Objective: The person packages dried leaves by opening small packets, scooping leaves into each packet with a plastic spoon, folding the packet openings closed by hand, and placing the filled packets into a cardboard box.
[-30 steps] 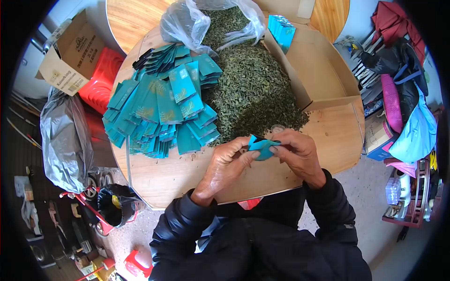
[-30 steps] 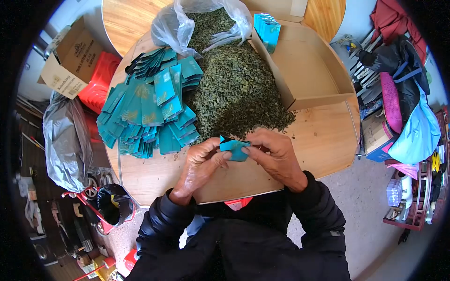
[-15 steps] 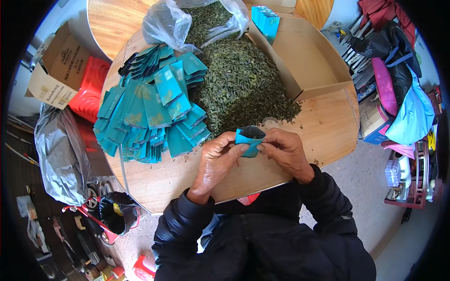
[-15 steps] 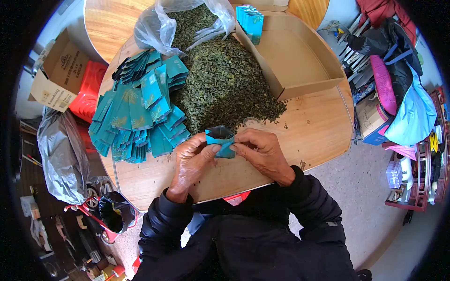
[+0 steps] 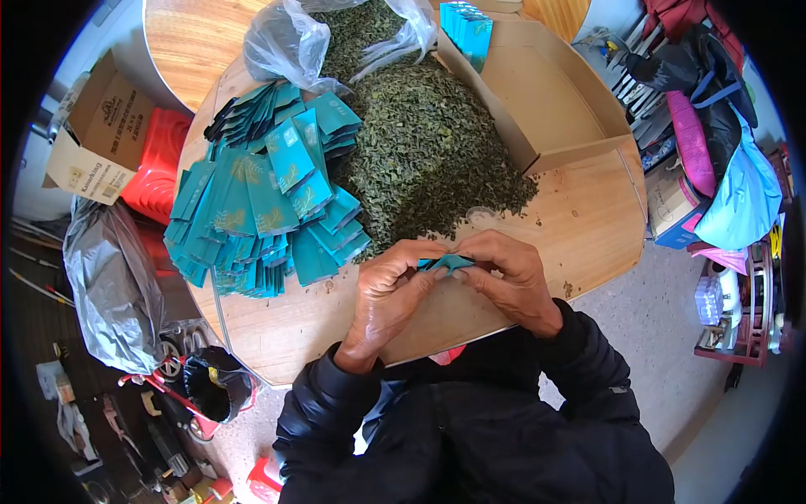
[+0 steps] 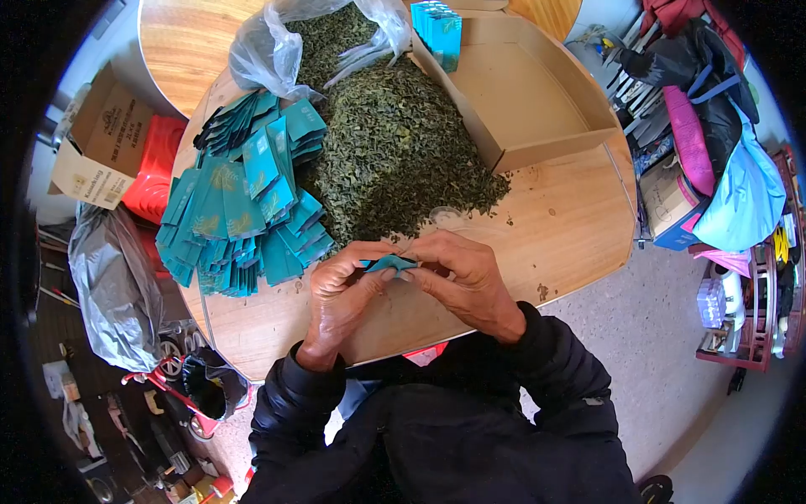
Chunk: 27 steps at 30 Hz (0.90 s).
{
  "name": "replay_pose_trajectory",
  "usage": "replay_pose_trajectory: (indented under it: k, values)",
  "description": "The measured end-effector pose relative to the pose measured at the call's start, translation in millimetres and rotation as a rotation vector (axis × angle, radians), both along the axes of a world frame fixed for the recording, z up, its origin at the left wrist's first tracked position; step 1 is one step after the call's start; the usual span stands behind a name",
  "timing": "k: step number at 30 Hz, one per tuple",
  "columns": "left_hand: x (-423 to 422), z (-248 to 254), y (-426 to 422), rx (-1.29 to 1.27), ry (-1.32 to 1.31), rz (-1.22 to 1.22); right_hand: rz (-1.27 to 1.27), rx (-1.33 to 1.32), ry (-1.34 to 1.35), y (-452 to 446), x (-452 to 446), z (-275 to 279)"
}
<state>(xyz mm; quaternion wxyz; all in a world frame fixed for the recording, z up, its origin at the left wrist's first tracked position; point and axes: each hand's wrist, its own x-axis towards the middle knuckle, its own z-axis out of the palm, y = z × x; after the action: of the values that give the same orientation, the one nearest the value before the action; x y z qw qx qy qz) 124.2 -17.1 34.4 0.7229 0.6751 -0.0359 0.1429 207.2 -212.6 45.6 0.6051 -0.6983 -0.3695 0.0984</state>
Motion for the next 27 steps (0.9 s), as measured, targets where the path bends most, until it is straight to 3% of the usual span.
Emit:
replay_pose_trajectory:
  k: [4, 9, 11, 15, 17, 27]
  values:
    - [-2, -2, -1, -0.007, 0.010, -0.033, -0.003, 0.050, -0.024, -3, 1, -4]
    - [-4, -4, 1, -0.091, 0.272, -0.092, -0.002, 0.044, -0.016, -9, 5, -7]
    - [-5, -4, -2, -0.108, 0.270, -0.099, -0.014, 0.068, -0.181, -12, 6, -4]
    - [-6, -4, -6, -0.037, 0.247, -0.110, -0.022, 0.094, -0.203, -14, -1, -6]
    - [-9, 1, -8, 0.016, 0.248, -0.097, -0.033, 0.064, -0.011, -16, -10, -4]
    - [-15, 0, -25, -0.042, 0.157, -0.006, -0.066, 0.092, -0.003, -22, -13, -14]
